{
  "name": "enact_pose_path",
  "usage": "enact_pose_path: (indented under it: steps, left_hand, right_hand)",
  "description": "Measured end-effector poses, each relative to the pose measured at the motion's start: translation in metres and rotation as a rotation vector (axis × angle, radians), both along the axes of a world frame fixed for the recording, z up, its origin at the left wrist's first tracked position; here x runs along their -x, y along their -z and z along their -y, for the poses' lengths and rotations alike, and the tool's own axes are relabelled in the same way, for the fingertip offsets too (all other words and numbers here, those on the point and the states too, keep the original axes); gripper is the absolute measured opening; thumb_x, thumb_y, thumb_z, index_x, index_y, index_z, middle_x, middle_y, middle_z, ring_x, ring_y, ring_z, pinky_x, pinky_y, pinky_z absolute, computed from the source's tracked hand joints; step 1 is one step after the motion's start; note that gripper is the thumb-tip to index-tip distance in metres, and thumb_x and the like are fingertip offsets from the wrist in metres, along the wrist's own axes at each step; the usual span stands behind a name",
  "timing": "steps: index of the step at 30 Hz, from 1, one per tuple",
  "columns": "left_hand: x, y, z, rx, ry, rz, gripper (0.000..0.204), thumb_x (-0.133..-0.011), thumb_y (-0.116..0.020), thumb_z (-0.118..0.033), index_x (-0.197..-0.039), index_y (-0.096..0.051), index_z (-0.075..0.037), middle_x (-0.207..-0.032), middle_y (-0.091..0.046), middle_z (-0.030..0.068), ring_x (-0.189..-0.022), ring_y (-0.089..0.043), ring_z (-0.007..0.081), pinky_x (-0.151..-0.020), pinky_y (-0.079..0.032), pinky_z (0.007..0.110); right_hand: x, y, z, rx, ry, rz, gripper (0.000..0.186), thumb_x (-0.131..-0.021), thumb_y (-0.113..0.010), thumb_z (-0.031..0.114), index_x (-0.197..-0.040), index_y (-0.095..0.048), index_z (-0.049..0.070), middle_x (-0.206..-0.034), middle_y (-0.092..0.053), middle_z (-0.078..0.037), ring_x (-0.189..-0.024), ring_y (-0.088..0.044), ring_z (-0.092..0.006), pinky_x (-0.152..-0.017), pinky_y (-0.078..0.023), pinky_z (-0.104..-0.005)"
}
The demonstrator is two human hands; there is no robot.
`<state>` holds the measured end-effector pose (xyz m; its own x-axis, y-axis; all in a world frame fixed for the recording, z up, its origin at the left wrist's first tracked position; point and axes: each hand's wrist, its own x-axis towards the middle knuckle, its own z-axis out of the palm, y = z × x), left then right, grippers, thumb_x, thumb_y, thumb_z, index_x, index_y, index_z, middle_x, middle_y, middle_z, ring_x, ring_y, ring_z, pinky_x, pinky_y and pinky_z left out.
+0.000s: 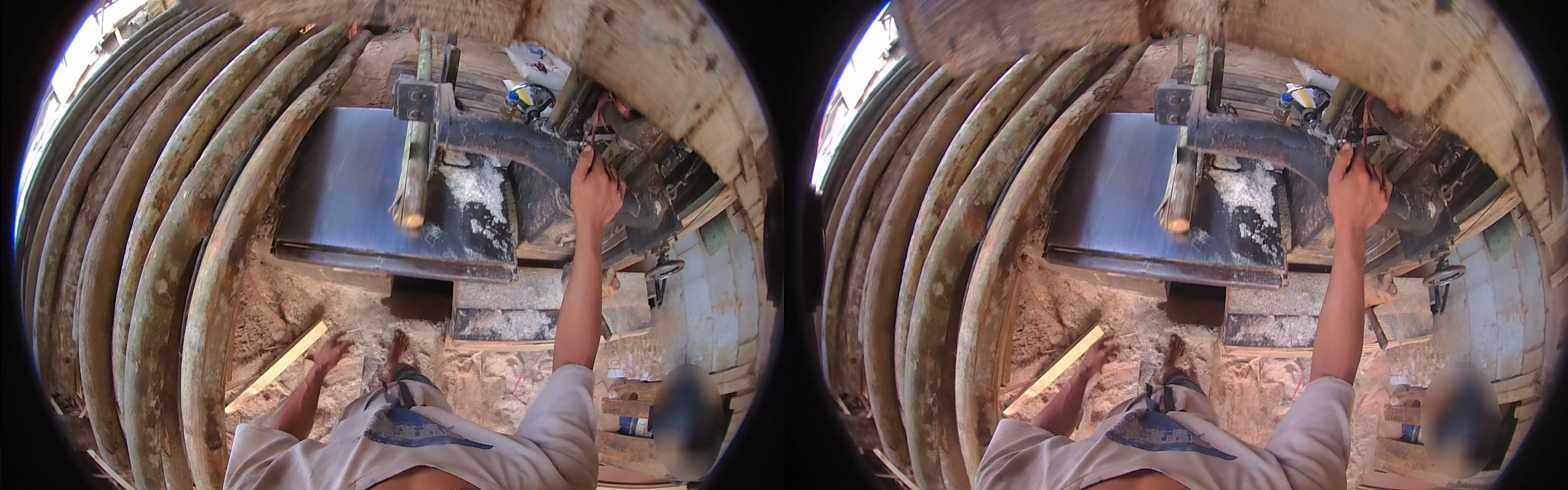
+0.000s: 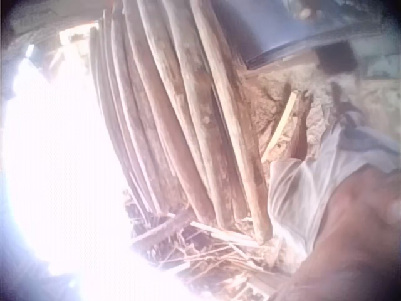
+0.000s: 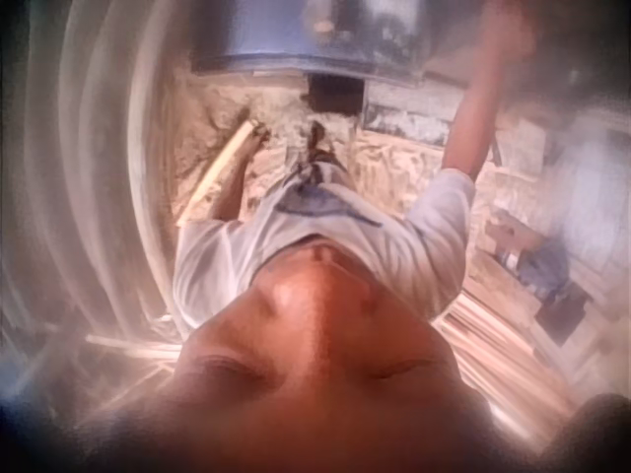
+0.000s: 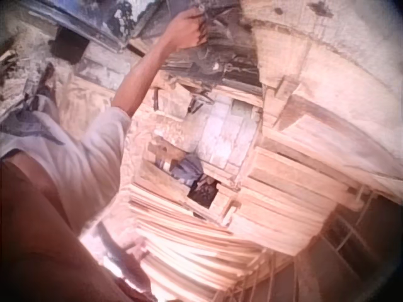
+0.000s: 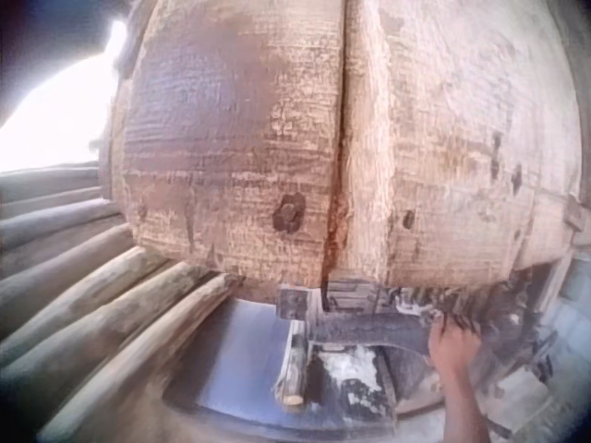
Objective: The person feeds long logs and planks through a bandsaw to cut them into lumber. A coworker assists by guiding the wood and removing the cut pieces. The person repeatedly positions logs on the saw table and pushes them through the blade.
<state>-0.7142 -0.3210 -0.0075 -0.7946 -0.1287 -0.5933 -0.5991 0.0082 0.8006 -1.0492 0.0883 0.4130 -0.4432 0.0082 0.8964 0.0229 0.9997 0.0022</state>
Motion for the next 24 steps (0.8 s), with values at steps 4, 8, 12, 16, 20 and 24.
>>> enact_pose_path:
  steps: [4, 8, 12, 16, 20, 24]
  left_hand:
    - [0.128, -0.059, 0.012, -0.023, 0.001, -0.223, 0.074, -0.085, -0.065, -0.045, -0.142, -0.037, -0.007, -0.113, -0.063, 0.0168, -0.099, -0.061, 0.0221, -0.080, -0.047, 0.034]
    - [0.226, -0.106, 0.008, 0.039, 0.136, -0.348, 0.081, -0.083, -0.066, -0.051, -0.144, -0.034, -0.008, -0.120, -0.059, 0.0192, -0.107, -0.060, 0.0251, -0.085, -0.047, 0.037]
    - [0.273, -0.128, 0.004, 0.005, 0.285, -0.289, 0.087, -0.081, -0.068, -0.052, -0.146, -0.026, -0.010, -0.128, -0.052, 0.0244, -0.110, -0.058, 0.0323, -0.093, -0.045, 0.043]
    - [0.274, -0.122, -0.002, -0.048, 0.438, -0.190, 0.095, -0.079, -0.071, -0.049, -0.148, -0.017, -0.012, -0.130, -0.048, 0.0252, -0.118, -0.052, 0.0360, -0.097, -0.044, 0.048]
    - [0.230, -0.114, -0.015, -0.207, 0.413, -0.168, 0.111, -0.069, -0.081, -0.043, -0.147, -0.010, -0.009, -0.131, -0.047, 0.0272, -0.124, -0.047, 0.0385, -0.097, -0.045, 0.052]
    - [0.151, -0.104, -0.032, -0.279, 0.454, -0.045, 0.113, -0.067, -0.086, -0.029, -0.146, -0.007, -0.013, -0.139, -0.036, 0.0287, -0.128, -0.042, 0.0412, -0.099, -0.042, 0.056]
  right_hand:
    - [-0.001, -0.001, 0.003, -0.024, -0.012, -0.047, 0.027, -0.089, -0.054, 0.028, -0.075, -0.068, 0.009, -0.076, -0.069, -0.012, -0.078, -0.067, -0.0279, -0.077, -0.050, -0.0392]
    - [0.002, 0.005, -0.004, -0.015, -0.005, -0.049, 0.030, -0.091, -0.052, 0.031, -0.087, -0.068, 0.006, -0.081, -0.069, -0.011, -0.082, -0.064, -0.0312, -0.081, -0.048, -0.0400]
    - [0.000, 0.012, -0.012, -0.037, 0.030, 0.046, 0.028, -0.090, -0.055, 0.030, -0.088, -0.067, 0.005, -0.086, -0.068, -0.011, -0.086, -0.064, -0.0315, -0.086, -0.046, -0.0403]
    - [-0.015, 0.012, -0.002, -0.032, -0.093, 0.019, 0.029, -0.089, -0.058, 0.029, -0.105, -0.064, 0.006, -0.105, -0.065, -0.013, -0.101, -0.060, -0.0297, -0.097, -0.040, -0.0428]
    - [-0.052, 0.036, 0.017, -0.061, -0.095, 0.052, 0.047, -0.092, -0.054, 0.030, -0.133, -0.047, 0.007, -0.135, -0.050, -0.013, -0.127, -0.045, -0.0286, -0.110, -0.029, -0.0435]
    - [-0.119, 0.136, 0.039, 0.505, -0.651, 0.422, 0.055, -0.095, -0.052, 0.029, -0.141, -0.036, 0.005, -0.144, -0.038, -0.018, -0.132, -0.040, -0.0317, -0.112, -0.030, -0.0438]
